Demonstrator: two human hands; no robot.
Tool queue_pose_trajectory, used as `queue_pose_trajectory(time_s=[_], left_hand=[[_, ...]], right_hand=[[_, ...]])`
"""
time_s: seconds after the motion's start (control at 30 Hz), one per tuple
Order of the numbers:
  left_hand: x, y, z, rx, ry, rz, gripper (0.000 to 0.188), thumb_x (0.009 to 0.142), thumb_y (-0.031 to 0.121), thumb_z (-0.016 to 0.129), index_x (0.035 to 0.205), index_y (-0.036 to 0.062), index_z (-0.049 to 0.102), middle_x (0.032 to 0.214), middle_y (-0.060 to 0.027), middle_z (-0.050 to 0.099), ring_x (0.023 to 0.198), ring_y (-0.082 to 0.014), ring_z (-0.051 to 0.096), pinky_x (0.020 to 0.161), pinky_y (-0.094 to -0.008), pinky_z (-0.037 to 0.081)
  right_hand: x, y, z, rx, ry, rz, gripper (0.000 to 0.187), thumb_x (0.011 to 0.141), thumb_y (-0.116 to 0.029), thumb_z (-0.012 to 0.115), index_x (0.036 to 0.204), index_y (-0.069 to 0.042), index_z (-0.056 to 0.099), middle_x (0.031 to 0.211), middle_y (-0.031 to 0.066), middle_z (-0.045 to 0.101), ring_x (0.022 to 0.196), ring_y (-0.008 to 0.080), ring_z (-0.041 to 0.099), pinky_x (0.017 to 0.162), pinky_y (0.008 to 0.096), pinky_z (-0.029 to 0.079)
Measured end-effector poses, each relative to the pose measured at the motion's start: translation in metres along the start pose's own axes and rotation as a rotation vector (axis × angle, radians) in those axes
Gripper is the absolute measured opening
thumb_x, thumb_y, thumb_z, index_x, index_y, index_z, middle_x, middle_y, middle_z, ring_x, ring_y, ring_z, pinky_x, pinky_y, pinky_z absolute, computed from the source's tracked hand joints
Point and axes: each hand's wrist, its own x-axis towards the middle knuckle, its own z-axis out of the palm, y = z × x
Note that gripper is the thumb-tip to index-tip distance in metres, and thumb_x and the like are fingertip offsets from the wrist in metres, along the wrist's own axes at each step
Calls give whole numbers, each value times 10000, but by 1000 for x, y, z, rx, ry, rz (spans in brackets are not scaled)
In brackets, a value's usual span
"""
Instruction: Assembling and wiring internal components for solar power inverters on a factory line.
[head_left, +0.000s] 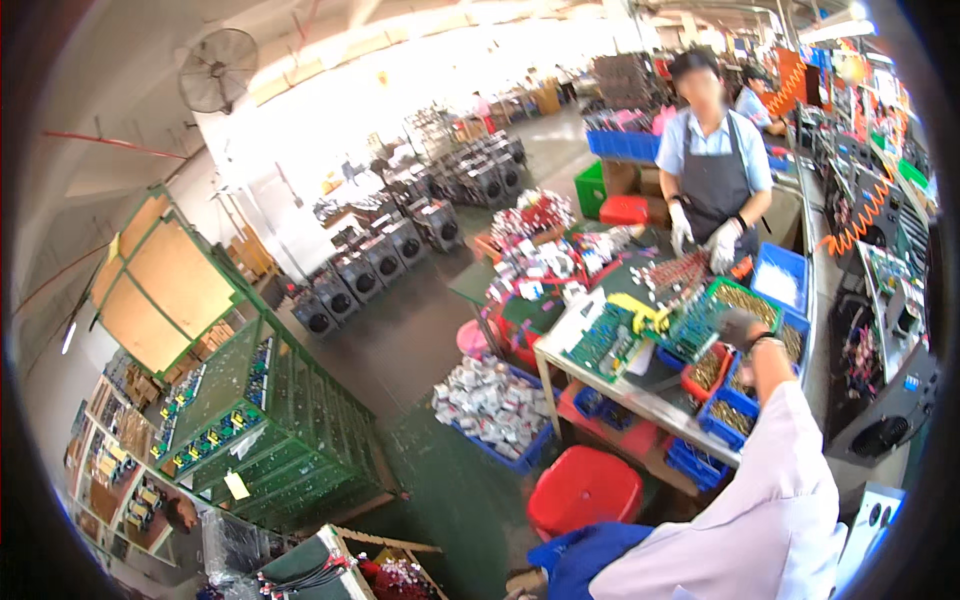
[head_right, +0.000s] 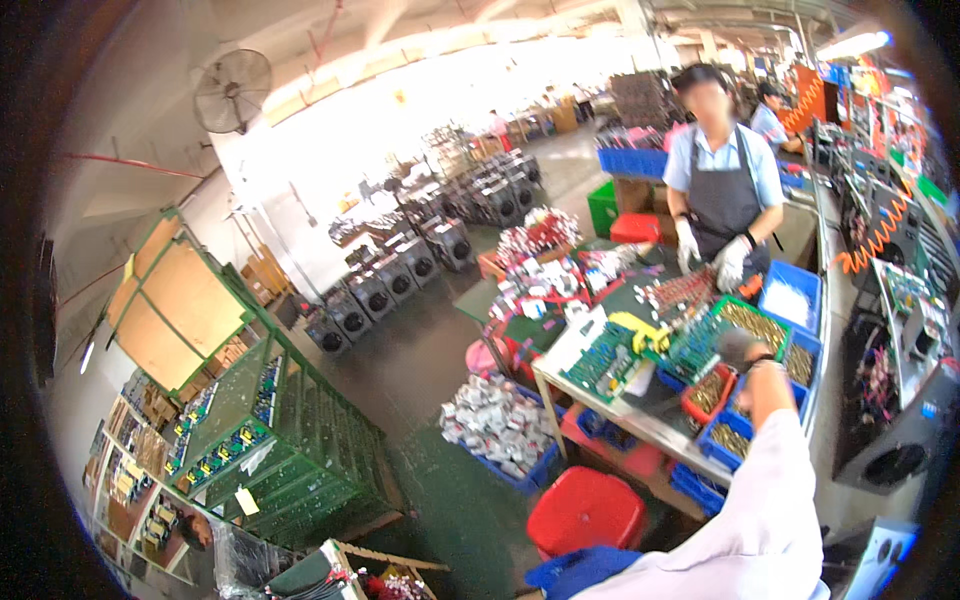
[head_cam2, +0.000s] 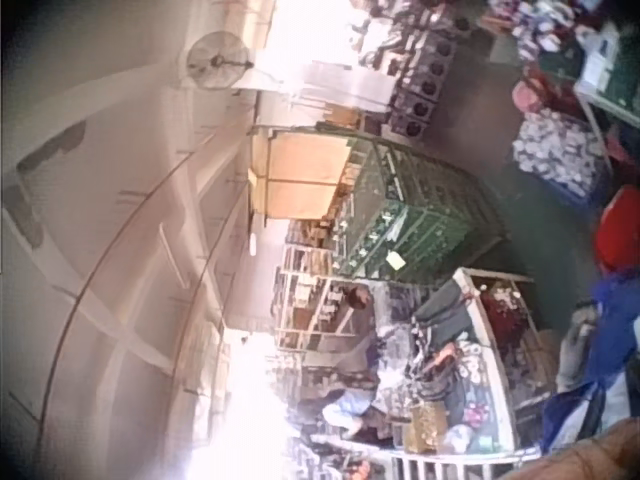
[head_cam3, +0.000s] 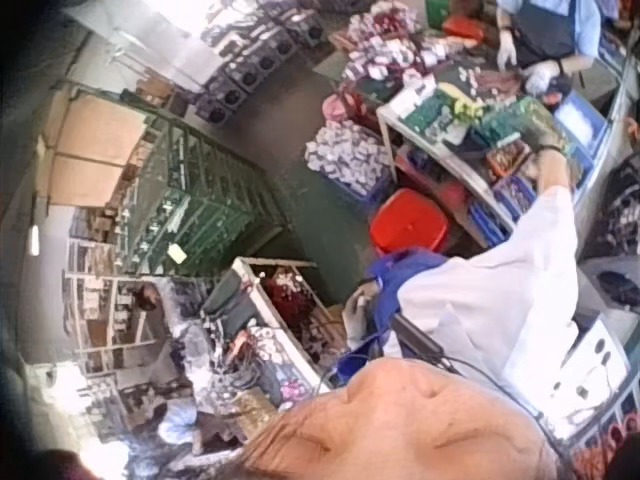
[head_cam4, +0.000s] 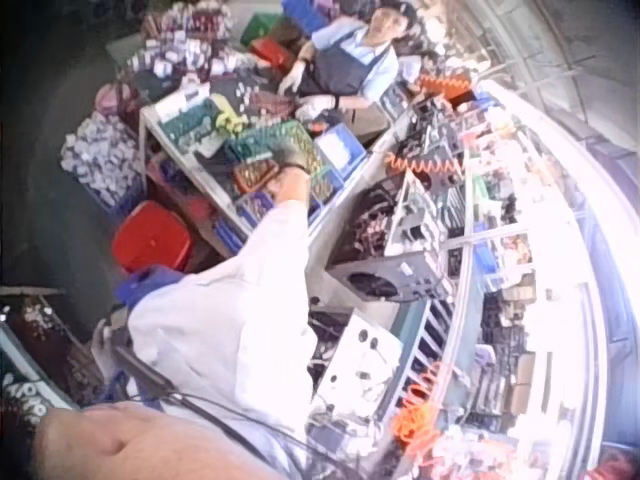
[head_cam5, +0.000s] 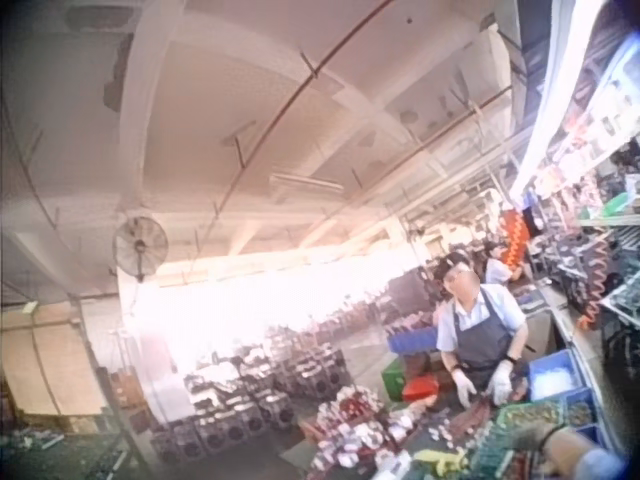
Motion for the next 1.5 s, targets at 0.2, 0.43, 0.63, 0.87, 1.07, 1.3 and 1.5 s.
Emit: queue_pose_trajectory(time_s=[0.2,0.43,0.63,0.87,1.07,1.3,1.5], left_hand=[[1,-34,-9,63,-23,-108,330,952,255,583,1144,-8,632,991,-87,685,901,-144,610,824,-283,488],[1,-30,-8,9,-32,-154,334,942,200,601,1191,-22,595,1025,-78,661,908,-132,599,807,-262,491],[12,19,6,-346,52,-52,498,891,175,683,1308,-5,478,1138,-68,593,999,-155,566,843,-282,486],[-23,34,-13,-326,478,28,295,948,182,573,1158,-26,575,1013,-80,641,853,-138,594,756,-292,507],[-88,3,-16,-332,965,11,424,971,241,543,1333,26,495,975,-51,626,854,-98,567,749,-256,472],[-72,43,-23,-148,1302,112,390,1006,299,474,1319,72,521,816,-56,628,690,-122,588,636,-301,494],[-90,52,7,-7,1867,-19,374,991,255,495,1298,45,521,1001,-106,664,900,-212,633,819,-334,492]], right_hand=[[-113,104,16,1816,-790,893,198,820,-156,561,764,-10,681,569,112,596,442,219,489,443,375,398],[-46,-152,-92,1308,-162,-536,185,957,-246,507,871,-118,610,645,-6,498,600,137,477,560,281,409],[-51,-468,-259,1372,-640,-661,212,853,-200,509,729,-34,551,629,78,510,628,217,579,613,402,478],[-185,-583,-395,1506,-865,-1638,257,916,-234,475,790,-66,624,551,-22,490,483,58,442,409,244,332],[-120,-615,-434,2191,-1470,-869,214,955,-291,531,995,-92,599,645,-51,426,490,14,384,387,157,276],[-209,-704,-414,1377,-1615,-1466,328,938,-255,570,1219,-86,568,832,45,620,468,82,448,397,204,391],[-286,-707,-459,380,-1552,-2245,183,933,-209,573,944,-27,586,770,46,602,615,84,557,565,235,472]])
